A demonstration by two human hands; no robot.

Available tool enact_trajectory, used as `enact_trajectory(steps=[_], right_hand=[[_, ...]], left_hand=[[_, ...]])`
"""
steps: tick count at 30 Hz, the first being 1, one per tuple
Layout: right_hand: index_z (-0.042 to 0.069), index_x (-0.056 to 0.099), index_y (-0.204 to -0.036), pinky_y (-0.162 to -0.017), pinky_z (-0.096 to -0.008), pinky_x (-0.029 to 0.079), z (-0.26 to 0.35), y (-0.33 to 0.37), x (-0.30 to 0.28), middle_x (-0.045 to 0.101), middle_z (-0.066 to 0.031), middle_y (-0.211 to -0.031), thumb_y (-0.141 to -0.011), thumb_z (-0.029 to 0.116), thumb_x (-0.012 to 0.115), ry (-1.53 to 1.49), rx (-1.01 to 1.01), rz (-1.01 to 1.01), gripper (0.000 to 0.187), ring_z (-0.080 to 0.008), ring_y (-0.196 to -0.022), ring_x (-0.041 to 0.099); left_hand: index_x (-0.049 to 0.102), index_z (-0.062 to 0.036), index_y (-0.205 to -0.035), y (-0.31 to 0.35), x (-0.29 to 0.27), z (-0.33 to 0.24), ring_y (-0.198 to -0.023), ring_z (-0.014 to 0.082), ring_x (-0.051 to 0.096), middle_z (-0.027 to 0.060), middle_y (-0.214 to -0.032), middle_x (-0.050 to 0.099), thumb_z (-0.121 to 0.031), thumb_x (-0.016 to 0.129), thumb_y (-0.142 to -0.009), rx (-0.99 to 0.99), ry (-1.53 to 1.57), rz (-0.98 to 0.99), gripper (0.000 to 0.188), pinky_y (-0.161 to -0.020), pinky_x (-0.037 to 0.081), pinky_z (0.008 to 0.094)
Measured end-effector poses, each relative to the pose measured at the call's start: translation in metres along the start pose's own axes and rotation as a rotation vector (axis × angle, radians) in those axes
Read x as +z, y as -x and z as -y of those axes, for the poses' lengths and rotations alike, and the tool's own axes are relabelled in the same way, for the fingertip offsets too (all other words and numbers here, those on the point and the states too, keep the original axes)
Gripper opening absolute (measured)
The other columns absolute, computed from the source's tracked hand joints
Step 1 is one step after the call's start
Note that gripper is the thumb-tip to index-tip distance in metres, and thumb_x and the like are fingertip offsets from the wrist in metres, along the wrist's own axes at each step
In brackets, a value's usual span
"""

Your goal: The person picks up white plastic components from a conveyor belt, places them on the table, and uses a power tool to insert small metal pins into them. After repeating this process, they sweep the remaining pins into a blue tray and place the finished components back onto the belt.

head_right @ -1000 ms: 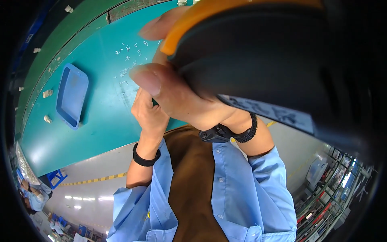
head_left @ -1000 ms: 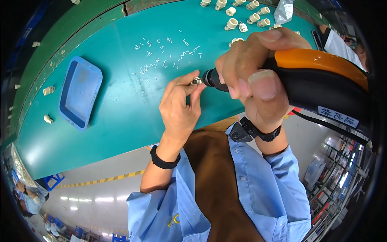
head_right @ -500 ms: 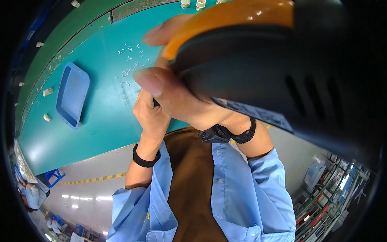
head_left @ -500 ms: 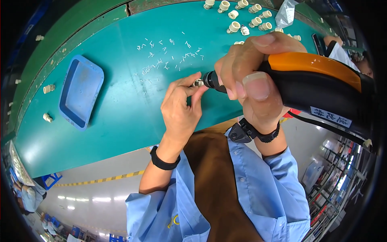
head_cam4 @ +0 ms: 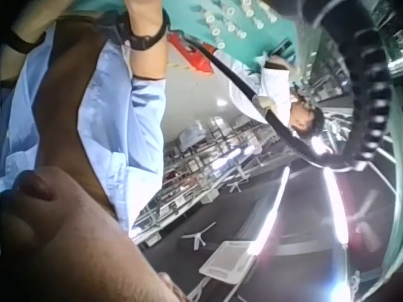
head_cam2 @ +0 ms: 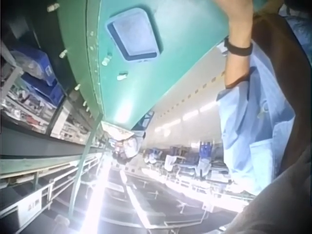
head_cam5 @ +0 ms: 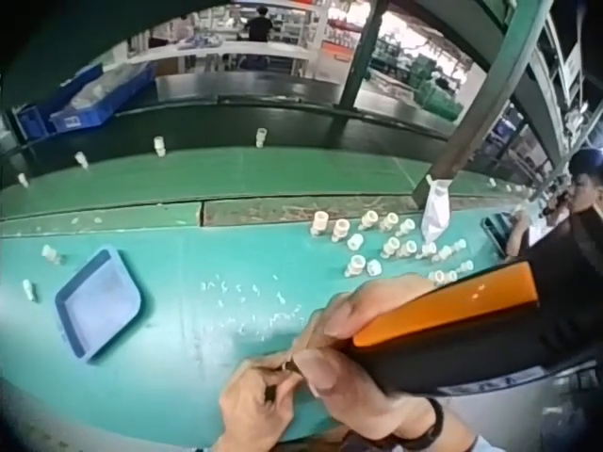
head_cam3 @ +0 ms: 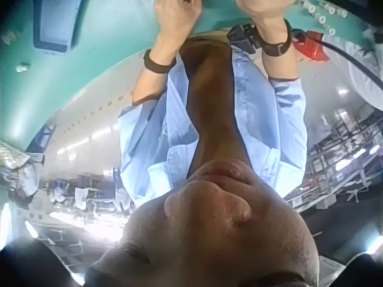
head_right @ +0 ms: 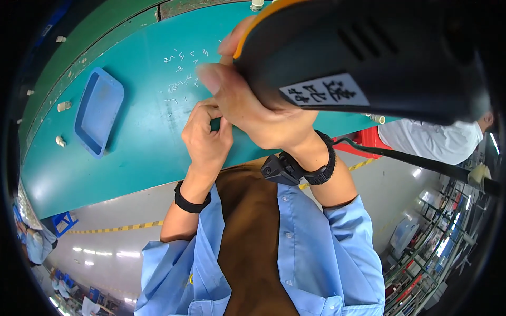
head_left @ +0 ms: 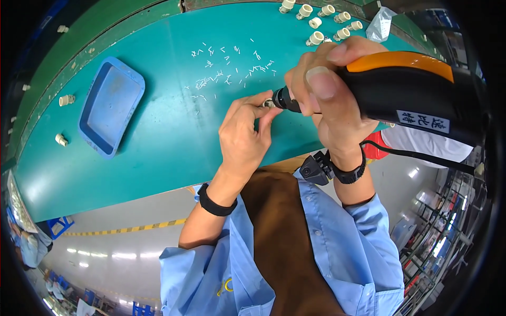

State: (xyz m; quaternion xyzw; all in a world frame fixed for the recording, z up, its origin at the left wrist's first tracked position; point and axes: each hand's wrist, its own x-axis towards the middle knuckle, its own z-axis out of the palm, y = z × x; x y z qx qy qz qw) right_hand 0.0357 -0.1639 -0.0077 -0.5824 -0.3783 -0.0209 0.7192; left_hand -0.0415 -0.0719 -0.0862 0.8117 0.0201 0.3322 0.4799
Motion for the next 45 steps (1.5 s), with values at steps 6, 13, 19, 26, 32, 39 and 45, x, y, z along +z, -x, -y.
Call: enact_trajectory(steps=[6,13,19,26,32,39,45], right_hand=[[0.007,0.045,-0.107,-0.045,-0.0255,0.035,0.003,-0.001,0.004,0.043,-0.0032,-0.063,-0.082,-0.002,0.054,0.03,-0.036,-0.033,0.028,-0.0105,-0.046,0.04],[0.01,0.044,-0.12,-0.055,-0.0287,0.039,0.042,-0.011,-0.014,0.045,-0.0003,-0.07,-0.089,0.021,0.051,-0.26,-0.088,0.055,0.033,-0.0101,-0.056,0.044],[0.012,0.043,-0.124,-0.062,-0.0274,0.04,0.053,-0.009,-0.035,0.048,0.0038,-0.075,-0.091,0.028,0.049,-0.437,-0.109,0.251,0.038,-0.0096,-0.063,0.047],[0.013,0.041,-0.126,-0.061,-0.0279,0.04,0.037,-0.004,-0.032,0.048,0.0037,-0.075,-0.091,0.029,0.049,-0.47,-0.096,0.23,0.039,-0.0099,-0.062,0.048],[0.012,0.041,-0.126,-0.061,-0.0281,0.041,0.031,-0.005,-0.031,0.049,0.0029,-0.074,-0.091,0.028,0.049,-0.509,-0.07,0.256,0.04,-0.0105,-0.061,0.048],[0.013,0.041,-0.126,-0.061,-0.0283,0.04,0.031,-0.004,-0.032,0.049,0.0024,-0.074,-0.091,0.028,0.05,-0.5,-0.044,0.275,0.039,-0.011,-0.062,0.048],[0.014,0.041,-0.126,-0.061,-0.0293,0.04,0.033,0.0,-0.032,0.049,0.0024,-0.075,-0.09,0.028,0.052,-0.52,-0.034,0.285,0.04,-0.0112,-0.062,0.048]], left_hand=[[0.049,-0.0005,-0.07,0.001,-0.001,-0.003,-0.071,0.0252,0.062,0.0128,-0.089,0.066,0.005,0.071,-0.067,-0.029,0.014,0.014,0.023,-0.056,0.05,0.0311],[0.054,0.0001,-0.071,0.006,-0.001,0.006,-0.079,0.0246,0.064,0.0131,-0.093,0.066,0.004,0.073,-0.065,-0.091,0.146,0.016,0.02,-0.064,0.052,0.0304],[0.058,-0.0003,-0.073,0.004,-0.003,0.007,-0.088,0.0263,0.064,0.0138,-0.1,0.065,0.004,0.074,-0.062,-0.091,0.18,-0.012,0.02,-0.071,0.052,0.0312],[0.059,-0.0009,-0.073,0.003,-0.007,0.004,-0.091,0.0277,0.063,0.0136,-0.101,0.065,0.0,0.078,-0.057,0.03,0.162,-0.039,0.024,-0.074,0.051,0.0328],[0.057,-0.0031,-0.071,0.002,-0.006,0.007,-0.091,0.028,0.062,0.0109,-0.093,0.067,-0.004,0.079,-0.056,0.07,0.193,-0.046,0.026,-0.074,0.051,0.0334],[0.056,-0.0041,-0.07,0.001,-0.006,0.006,-0.089,0.0273,0.061,0.007,-0.085,0.067,-0.006,0.079,-0.057,0.1,0.182,-0.029,0.027,-0.071,0.05,0.0329],[0.055,-0.0051,-0.069,-0.002,-0.009,0.003,-0.08,0.0264,0.06,0.0034,-0.076,0.064,-0.007,0.079,-0.057,0.15,0.133,-0.009,0.027,-0.067,0.048,0.0332]])
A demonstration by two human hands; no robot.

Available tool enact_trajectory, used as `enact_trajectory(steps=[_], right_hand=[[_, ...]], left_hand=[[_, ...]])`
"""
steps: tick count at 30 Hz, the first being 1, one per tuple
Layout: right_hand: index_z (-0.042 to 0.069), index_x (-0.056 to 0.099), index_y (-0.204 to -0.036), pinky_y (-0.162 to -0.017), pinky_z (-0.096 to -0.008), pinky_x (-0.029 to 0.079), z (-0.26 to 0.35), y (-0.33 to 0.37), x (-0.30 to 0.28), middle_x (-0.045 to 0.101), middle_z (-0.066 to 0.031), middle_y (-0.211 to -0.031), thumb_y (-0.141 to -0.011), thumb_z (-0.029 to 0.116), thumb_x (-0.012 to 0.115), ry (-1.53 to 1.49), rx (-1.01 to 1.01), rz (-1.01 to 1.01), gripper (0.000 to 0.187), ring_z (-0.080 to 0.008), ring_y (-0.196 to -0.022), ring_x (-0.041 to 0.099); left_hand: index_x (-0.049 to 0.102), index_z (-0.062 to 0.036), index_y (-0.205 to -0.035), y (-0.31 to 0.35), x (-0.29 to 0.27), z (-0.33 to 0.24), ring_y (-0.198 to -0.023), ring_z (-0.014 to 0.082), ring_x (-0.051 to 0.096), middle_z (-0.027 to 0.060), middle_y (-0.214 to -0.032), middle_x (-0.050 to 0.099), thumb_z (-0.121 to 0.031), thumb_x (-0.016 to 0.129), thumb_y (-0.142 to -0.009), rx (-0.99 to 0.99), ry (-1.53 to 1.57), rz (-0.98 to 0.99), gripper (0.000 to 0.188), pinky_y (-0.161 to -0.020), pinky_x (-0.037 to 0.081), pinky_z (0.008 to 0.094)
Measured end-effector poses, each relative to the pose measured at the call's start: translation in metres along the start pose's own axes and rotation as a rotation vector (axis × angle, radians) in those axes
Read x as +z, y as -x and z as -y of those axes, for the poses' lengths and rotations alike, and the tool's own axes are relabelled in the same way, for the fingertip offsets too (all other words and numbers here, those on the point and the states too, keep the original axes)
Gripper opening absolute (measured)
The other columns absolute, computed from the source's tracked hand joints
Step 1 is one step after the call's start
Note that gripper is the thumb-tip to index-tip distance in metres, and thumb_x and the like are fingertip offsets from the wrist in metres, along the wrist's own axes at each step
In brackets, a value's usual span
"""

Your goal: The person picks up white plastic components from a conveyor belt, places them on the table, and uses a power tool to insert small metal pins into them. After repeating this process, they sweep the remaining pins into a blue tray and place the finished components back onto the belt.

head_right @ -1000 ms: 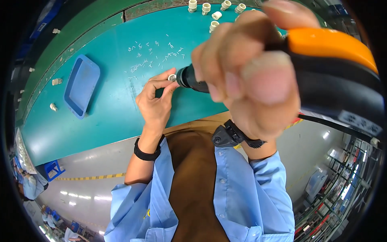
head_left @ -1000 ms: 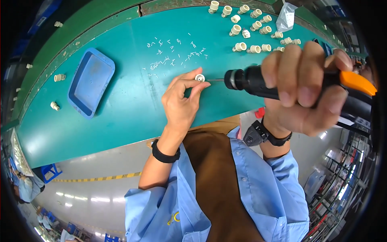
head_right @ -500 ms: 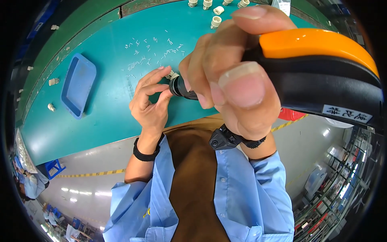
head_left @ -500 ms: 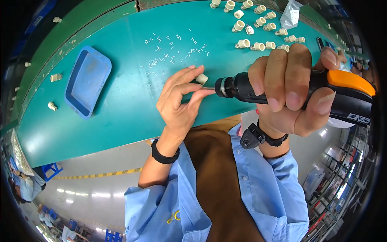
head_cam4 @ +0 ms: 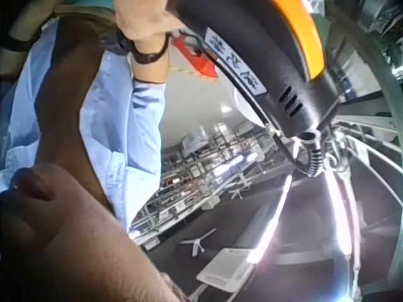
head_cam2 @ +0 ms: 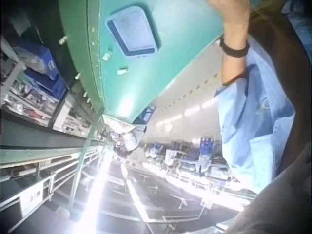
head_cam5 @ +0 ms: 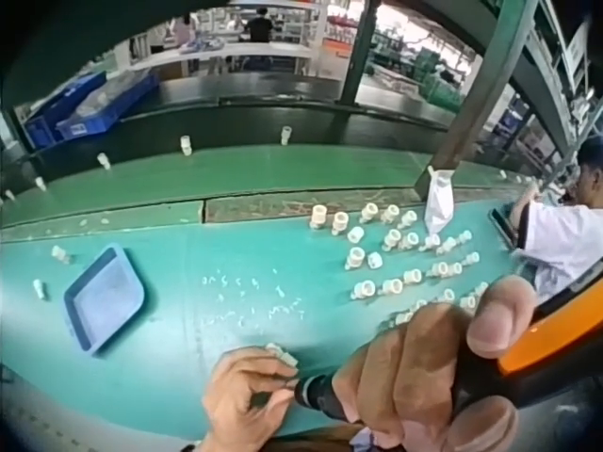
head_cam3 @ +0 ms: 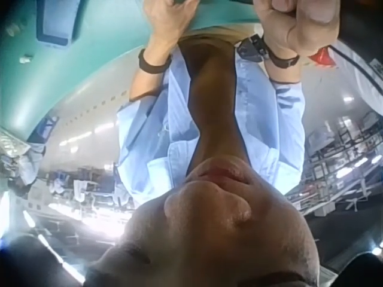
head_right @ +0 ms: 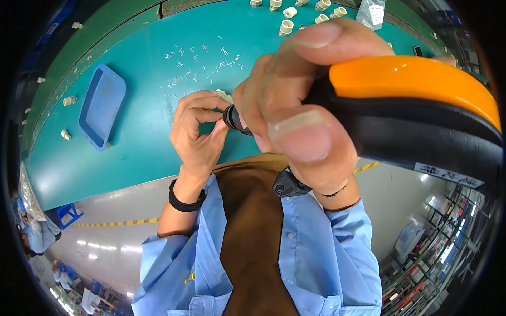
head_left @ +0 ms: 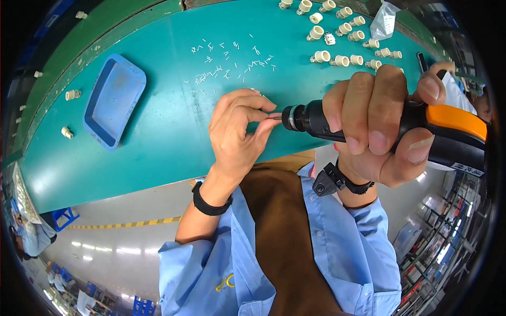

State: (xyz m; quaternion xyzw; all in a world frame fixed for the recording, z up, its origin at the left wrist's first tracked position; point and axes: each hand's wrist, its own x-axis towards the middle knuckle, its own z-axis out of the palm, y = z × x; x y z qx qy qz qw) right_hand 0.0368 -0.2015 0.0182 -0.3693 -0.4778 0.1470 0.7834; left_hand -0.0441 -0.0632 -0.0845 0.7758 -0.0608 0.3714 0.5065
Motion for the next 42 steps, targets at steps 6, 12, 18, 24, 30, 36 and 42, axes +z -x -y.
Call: enact_trajectory(steps=[6,12,18,24,30,36,42], right_hand=[[0.014,0.042,-0.125,-0.061,-0.0291,0.04,0.007,0.004,0.003,0.048,0.0029,-0.074,-0.09,0.027,0.051,0.039,0.023,-0.016,0.038,-0.0108,-0.061,0.047],[0.013,0.042,-0.126,-0.06,-0.0278,0.038,0.027,0.01,-0.003,0.047,0.0038,-0.074,-0.091,0.028,0.048,0.193,-0.052,-0.108,0.038,-0.0095,-0.061,0.046],[0.013,0.042,-0.127,-0.059,-0.0274,0.038,0.039,0.013,-0.008,0.046,0.0042,-0.072,-0.091,0.029,0.047,0.284,-0.064,-0.198,0.04,-0.0087,-0.059,0.045],[0.013,0.041,-0.127,-0.059,-0.0277,0.039,0.031,0.004,-0.006,0.046,0.0031,-0.071,-0.09,0.026,0.049,0.189,-0.052,-0.111,0.039,-0.0095,-0.059,0.045],[0.015,0.039,-0.127,-0.058,-0.0293,0.04,0.009,0.004,0.002,0.048,0.0007,-0.07,-0.088,0.02,0.052,0.208,0.083,-0.13,0.041,-0.0114,-0.058,0.047],[0.016,0.038,-0.126,-0.054,-0.0299,0.039,-0.006,0.004,0.019,0.048,-0.0007,-0.068,-0.086,0.016,0.054,0.369,0.113,-0.271,0.043,-0.0119,-0.052,0.046],[0.016,0.039,-0.124,-0.053,-0.0296,0.039,-0.009,0.003,0.02,0.048,-0.0007,-0.068,-0.085,0.015,0.055,0.394,0.139,-0.281,0.042,-0.012,-0.052,0.045]], left_hand=[[0.057,-0.0036,-0.077,-0.006,-0.003,-0.009,-0.083,0.0253,0.058,0.0053,-0.086,0.062,-0.008,0.078,-0.057,-0.004,-0.109,0.073,0.029,-0.068,0.047,0.0324],[0.057,-0.0024,-0.09,-0.017,-0.018,-0.01,-0.091,0.0242,0.054,0.0072,-0.099,0.057,-0.009,0.073,-0.064,0.002,-0.401,0.504,0.031,-0.07,0.046,0.034],[0.057,-0.0018,-0.094,-0.012,-0.008,-0.004,-0.079,0.0252,0.058,0.0084,-0.097,0.055,-0.007,0.07,-0.071,-0.066,-0.356,0.586,0.027,-0.062,0.048,0.0353],[0.054,0.0009,-0.093,-0.002,0.002,0.003,-0.063,0.0229,0.058,0.0113,-0.095,0.056,0.0,0.067,-0.074,-0.262,-0.069,0.299,0.023,-0.052,0.049,0.0309],[0.054,0.0011,-0.093,0.005,0.0,0.003,-0.063,0.0199,0.057,0.0112,-0.093,0.056,0.004,0.067,-0.072,-0.288,0.001,0.283,0.025,-0.054,0.048,0.028],[0.054,0.0008,-0.093,0.003,-0.002,0.004,-0.062,0.0193,0.056,0.0105,-0.091,0.056,0.005,0.067,-0.072,-0.306,0.055,0.27,0.026,-0.053,0.047,0.0278],[0.054,0.0008,-0.092,0.002,-0.003,0.004,-0.062,0.0202,0.055,0.0102,-0.09,0.056,0.005,0.068,-0.071,-0.316,0.063,0.269,0.025,-0.053,0.046,0.0289]])
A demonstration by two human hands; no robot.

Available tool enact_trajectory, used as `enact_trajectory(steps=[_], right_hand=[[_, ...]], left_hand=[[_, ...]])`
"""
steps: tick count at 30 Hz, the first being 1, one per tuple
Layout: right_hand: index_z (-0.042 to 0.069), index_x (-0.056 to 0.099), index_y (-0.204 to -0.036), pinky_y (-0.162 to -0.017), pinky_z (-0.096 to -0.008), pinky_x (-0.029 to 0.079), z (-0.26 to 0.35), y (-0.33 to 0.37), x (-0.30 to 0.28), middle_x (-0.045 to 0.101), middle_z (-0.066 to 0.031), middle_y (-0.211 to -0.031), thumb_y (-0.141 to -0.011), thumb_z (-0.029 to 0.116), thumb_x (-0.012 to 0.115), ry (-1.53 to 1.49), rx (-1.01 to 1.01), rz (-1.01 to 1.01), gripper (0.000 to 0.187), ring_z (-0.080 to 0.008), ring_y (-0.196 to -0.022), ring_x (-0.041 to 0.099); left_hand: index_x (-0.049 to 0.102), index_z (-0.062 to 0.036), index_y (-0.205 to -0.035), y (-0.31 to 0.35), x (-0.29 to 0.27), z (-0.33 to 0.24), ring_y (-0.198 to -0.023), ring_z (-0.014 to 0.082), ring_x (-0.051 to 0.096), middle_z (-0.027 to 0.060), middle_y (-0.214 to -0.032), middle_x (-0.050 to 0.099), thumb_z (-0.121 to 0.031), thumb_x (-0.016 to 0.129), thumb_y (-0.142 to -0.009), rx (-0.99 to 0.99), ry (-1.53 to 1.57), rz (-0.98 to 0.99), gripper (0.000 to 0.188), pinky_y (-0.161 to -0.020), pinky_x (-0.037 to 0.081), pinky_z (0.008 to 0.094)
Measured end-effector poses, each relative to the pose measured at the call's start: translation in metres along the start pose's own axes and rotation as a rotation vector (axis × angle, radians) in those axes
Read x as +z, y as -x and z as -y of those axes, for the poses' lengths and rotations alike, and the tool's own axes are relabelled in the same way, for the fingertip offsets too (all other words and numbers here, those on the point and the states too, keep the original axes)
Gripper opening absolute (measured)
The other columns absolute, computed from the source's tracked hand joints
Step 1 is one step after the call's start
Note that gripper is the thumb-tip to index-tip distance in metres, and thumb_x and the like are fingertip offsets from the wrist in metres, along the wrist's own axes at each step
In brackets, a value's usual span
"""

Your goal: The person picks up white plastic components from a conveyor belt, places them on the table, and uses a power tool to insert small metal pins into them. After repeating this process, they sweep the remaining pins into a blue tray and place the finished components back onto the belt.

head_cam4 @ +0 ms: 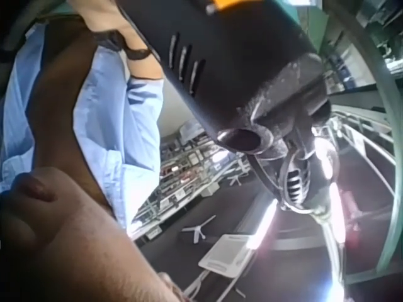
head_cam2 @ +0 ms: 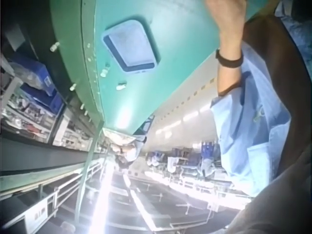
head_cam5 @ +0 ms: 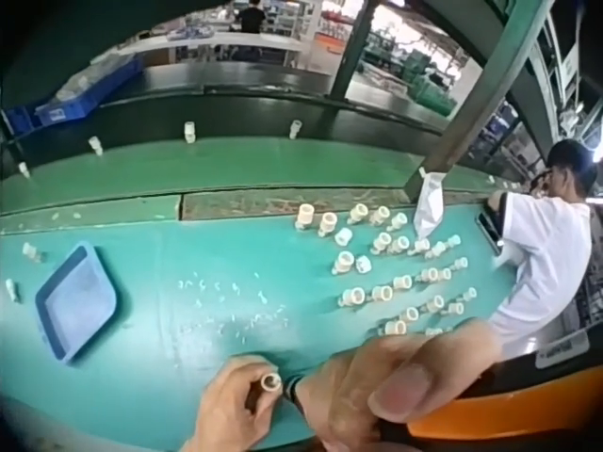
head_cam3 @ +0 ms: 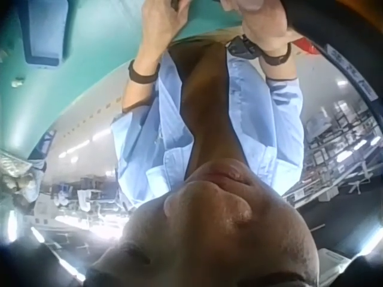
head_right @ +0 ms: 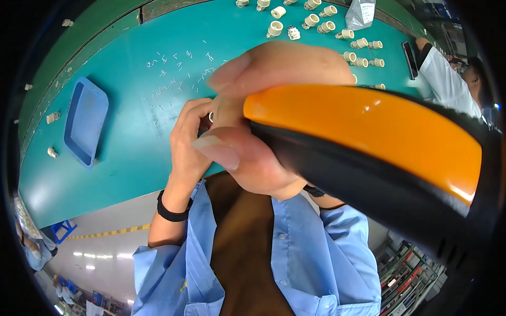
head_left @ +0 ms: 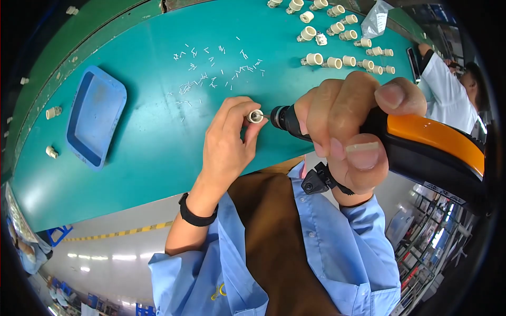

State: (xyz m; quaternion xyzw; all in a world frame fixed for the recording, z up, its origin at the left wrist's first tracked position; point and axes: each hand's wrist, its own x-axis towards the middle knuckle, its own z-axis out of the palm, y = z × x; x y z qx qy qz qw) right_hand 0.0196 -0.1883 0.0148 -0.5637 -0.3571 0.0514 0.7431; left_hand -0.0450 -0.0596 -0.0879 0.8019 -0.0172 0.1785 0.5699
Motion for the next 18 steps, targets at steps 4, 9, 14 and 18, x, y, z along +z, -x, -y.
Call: enact_trajectory(steps=[4,9,14,18], right_hand=[[0.015,0.039,-0.122,-0.052,-0.0294,0.038,-0.002,0.0,0.004,0.047,-0.0007,-0.067,-0.085,0.015,0.056,0.017,0.013,-0.004,0.041,-0.012,-0.051,0.045],[0.014,0.04,-0.12,-0.051,-0.0292,0.038,-0.002,0.001,0.01,0.047,-0.0006,-0.067,-0.084,0.014,0.057,0.033,0.03,0.0,0.04,-0.0121,-0.05,0.045],[0.014,0.04,-0.118,-0.049,-0.0289,0.037,-0.005,0.002,0.014,0.046,-0.0006,-0.066,-0.084,0.013,0.058,0.052,0.047,0.003,0.039,-0.0121,-0.05,0.045],[0.013,0.04,-0.116,-0.048,-0.0287,0.037,-0.008,0.002,0.019,0.046,-0.0006,-0.066,-0.083,0.013,0.059,0.067,0.061,0.003,0.038,-0.0122,-0.049,0.044]], left_hand=[[0.054,0.0007,-0.092,0.0,0.0,0.0,-0.062,0.0209,0.055,0.01,-0.09,0.056,0.005,0.068,-0.071,0.006,-0.014,-0.006,0.025,-0.053,0.046,0.0296],[0.054,0.0004,-0.091,0.0,0.001,0.001,-0.064,0.0223,0.056,0.01,-0.09,0.056,0.005,0.067,-0.071,0.012,-0.023,-0.013,0.024,-0.054,0.046,0.0308],[0.055,-0.0003,-0.09,0.001,-0.001,0.004,-0.067,0.0251,0.056,0.0102,-0.089,0.055,0.003,0.067,-0.071,0.064,-0.053,-0.002,0.024,-0.057,0.046,0.0329],[0.055,-0.0006,-0.09,0.003,0.001,0.009,-0.069,0.0271,0.056,0.0105,-0.088,0.055,0.002,0.067,-0.071,0.086,-0.057,-0.027,0.023,-0.058,0.046,0.0343]])
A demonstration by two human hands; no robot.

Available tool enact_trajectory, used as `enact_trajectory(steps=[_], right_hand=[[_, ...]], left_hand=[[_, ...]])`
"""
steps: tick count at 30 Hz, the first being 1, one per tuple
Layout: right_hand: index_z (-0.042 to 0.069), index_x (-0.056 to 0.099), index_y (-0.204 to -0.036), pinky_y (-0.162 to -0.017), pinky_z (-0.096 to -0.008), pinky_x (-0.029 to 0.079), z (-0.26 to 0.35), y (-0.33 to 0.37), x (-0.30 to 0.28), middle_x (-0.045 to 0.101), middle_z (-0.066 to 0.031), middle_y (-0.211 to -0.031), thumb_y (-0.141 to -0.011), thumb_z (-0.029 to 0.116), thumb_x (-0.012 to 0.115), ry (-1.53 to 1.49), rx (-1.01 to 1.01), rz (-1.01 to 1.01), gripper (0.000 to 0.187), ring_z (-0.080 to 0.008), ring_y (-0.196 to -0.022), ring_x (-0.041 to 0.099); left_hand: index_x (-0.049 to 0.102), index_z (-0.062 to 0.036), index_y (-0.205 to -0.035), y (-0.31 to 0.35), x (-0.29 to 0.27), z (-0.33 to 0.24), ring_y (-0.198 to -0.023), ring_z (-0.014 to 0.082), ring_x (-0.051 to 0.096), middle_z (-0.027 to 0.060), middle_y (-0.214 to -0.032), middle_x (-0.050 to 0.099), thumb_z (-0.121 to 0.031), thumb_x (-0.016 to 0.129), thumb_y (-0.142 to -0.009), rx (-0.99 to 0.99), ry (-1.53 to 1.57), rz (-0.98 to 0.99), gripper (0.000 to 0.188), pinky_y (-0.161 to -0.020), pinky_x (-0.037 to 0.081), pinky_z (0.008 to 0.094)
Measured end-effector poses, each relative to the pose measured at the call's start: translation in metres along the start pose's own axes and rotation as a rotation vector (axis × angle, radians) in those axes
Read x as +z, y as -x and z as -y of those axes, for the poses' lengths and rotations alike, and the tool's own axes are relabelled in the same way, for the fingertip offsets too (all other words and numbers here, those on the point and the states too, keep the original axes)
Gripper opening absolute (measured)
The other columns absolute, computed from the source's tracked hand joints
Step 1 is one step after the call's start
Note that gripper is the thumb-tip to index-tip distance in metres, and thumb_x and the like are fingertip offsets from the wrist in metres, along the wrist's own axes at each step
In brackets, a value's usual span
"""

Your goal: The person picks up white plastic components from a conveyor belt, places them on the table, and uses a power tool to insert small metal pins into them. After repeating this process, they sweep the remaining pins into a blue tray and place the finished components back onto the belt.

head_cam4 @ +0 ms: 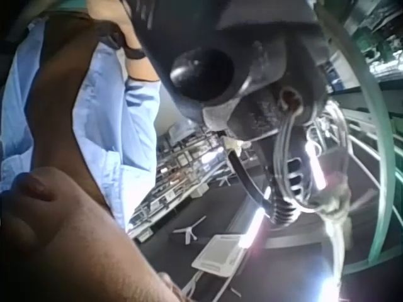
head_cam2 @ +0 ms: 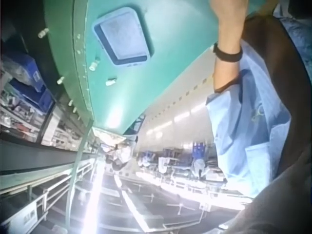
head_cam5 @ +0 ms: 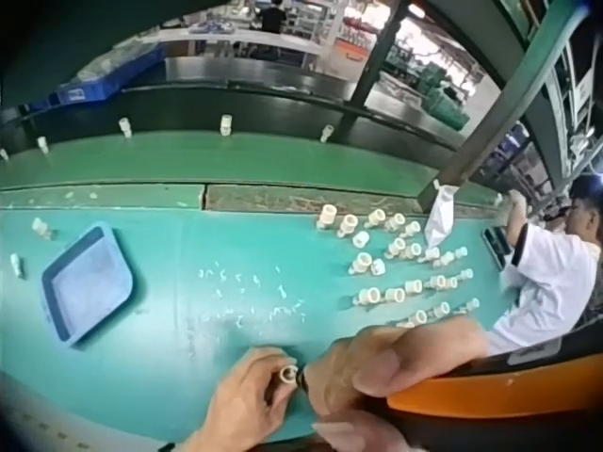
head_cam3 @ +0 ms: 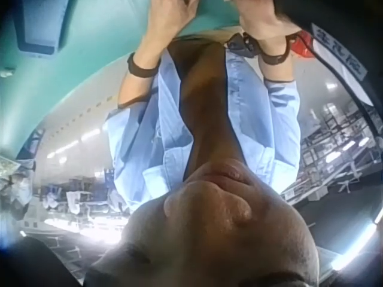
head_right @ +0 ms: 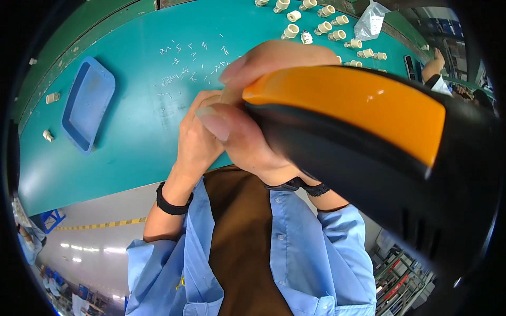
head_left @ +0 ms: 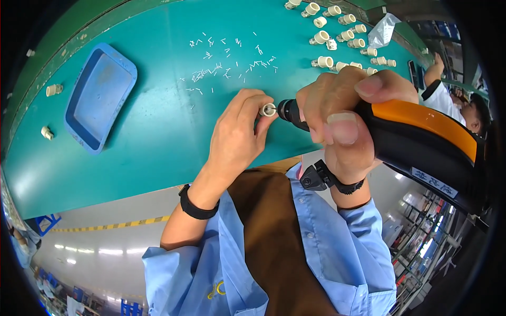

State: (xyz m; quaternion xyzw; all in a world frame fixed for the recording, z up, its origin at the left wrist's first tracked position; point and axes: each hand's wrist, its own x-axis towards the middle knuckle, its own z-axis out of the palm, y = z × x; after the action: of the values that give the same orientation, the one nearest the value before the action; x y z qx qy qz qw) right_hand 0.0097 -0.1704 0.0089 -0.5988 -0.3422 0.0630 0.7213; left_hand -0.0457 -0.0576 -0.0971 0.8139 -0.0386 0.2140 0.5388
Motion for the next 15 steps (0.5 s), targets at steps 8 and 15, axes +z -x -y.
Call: enact_trajectory(steps=[8,15], right_hand=[[0.012,0.041,-0.112,-0.046,-0.0282,0.036,-0.004,-0.004,0.006,0.045,-0.0006,-0.065,-0.082,0.012,0.061,0.038,-0.004,-0.017,0.036,-0.0123,-0.048,0.044],[0.011,0.042,-0.109,-0.044,-0.0279,0.036,0.003,0.001,0.001,0.045,-0.0005,-0.065,-0.082,0.011,0.063,0.069,-0.156,-0.055,0.035,-0.0124,-0.047,0.043]], left_hand=[[0.055,-0.0001,-0.09,-0.004,-0.002,-0.006,-0.069,0.0284,0.056,0.0114,-0.087,0.055,0.002,0.066,-0.071,-0.062,0.04,0.0,0.022,-0.058,0.046,0.0352],[0.054,0.0007,-0.09,-0.001,-0.001,-0.005,-0.067,0.0272,0.057,0.0122,-0.086,0.055,0.003,0.066,-0.072,-0.049,0.09,-0.005,0.022,-0.057,0.047,0.0334]])
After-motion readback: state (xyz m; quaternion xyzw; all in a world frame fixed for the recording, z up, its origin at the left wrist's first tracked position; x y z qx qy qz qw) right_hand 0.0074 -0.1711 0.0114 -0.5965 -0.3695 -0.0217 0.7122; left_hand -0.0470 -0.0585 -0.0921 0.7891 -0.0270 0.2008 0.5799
